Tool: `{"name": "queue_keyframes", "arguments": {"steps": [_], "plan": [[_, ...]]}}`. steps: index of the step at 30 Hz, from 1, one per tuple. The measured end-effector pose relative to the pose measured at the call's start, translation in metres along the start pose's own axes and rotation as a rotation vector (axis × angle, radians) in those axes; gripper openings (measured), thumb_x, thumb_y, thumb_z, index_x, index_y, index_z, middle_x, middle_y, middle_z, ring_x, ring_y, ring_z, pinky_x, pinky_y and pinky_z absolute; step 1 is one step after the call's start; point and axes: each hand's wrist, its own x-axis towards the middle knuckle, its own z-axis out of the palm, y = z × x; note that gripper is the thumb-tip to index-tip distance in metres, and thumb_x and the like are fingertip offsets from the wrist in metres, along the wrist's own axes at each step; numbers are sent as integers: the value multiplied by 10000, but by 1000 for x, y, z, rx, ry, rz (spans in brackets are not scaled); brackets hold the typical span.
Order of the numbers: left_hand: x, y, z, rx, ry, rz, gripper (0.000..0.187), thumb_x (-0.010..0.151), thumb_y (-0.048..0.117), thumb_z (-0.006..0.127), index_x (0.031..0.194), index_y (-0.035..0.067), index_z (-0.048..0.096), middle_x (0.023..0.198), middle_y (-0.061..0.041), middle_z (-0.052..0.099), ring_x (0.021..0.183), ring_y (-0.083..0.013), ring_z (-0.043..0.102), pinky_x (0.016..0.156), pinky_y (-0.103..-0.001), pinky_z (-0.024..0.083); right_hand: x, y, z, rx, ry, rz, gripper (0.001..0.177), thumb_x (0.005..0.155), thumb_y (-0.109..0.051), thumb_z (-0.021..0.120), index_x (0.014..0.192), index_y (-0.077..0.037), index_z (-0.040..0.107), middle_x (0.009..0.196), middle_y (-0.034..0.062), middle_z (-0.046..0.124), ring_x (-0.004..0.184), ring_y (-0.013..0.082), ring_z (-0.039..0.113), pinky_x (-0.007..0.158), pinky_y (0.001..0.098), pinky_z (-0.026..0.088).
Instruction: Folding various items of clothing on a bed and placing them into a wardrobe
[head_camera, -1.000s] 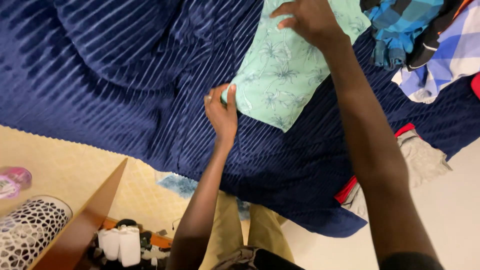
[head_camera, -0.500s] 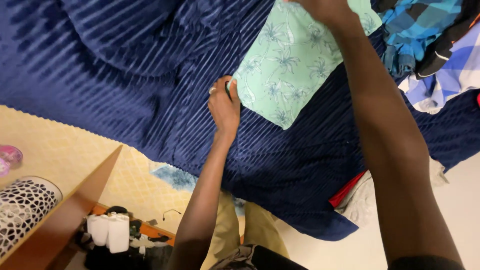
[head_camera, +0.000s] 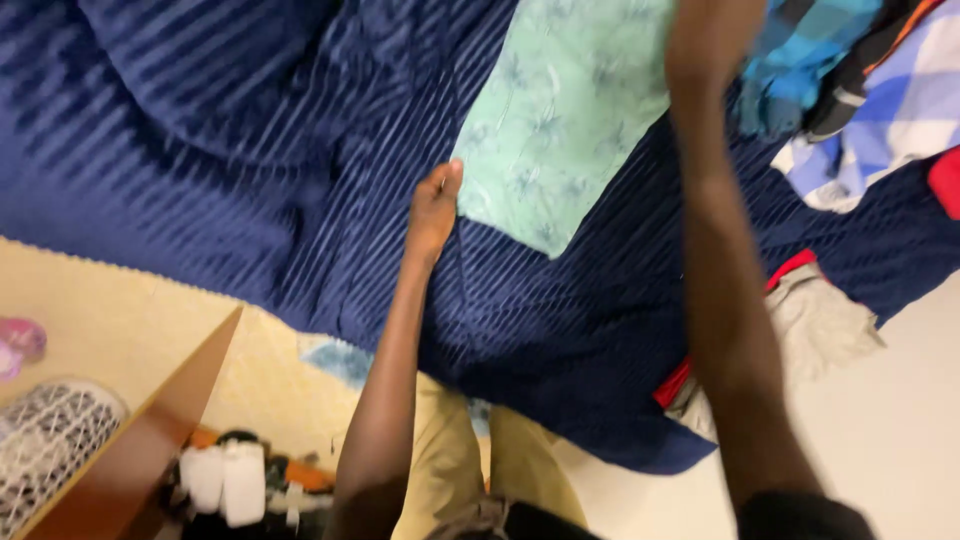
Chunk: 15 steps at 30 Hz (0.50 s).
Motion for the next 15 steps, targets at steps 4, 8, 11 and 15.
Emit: {"name": "queue_keyframes", "arguments": {"steps": [4,8,11,15], "plan": [[0,40,-10,37,-18,-100,591,1005,663,514,1141,137,748,1016,-113,733,1025,-297,668,935,-453,493,-101,-26,-21,331,-108,489,358,1054,-485,586,916,-154,590,721,71,603,656,234,656,635,293,541],[-39,157,-9,398,-117,-65,830,902,828,505,1181,70,699,1130,-238,720,1155,-461,657,1007,-564,487,-189,-48,6,273,-445,999,480,988,-510,652,1051,-36,690,705,211,692,658,332,751,607,349,608],[-41,174,10,358,-128,-3,684,920,706,602,1163,71,679,1078,-227,736,1131,-443,677,977,-553,512,-179,-119,-19,431,-352,922,525,949,-540,742,1152,-57,708,981,206,699,958,284,728,837,419,565],[-66,172,14,49,-145,-59,453,971,541,653,1018,96,722,911,-17,713,922,-191,686,872,-390,535,-177,-155,-53,859,-187,1037,398,973,-398,750,1212,-82,708,1035,14,708,943,124,671,912,334,571]]}}
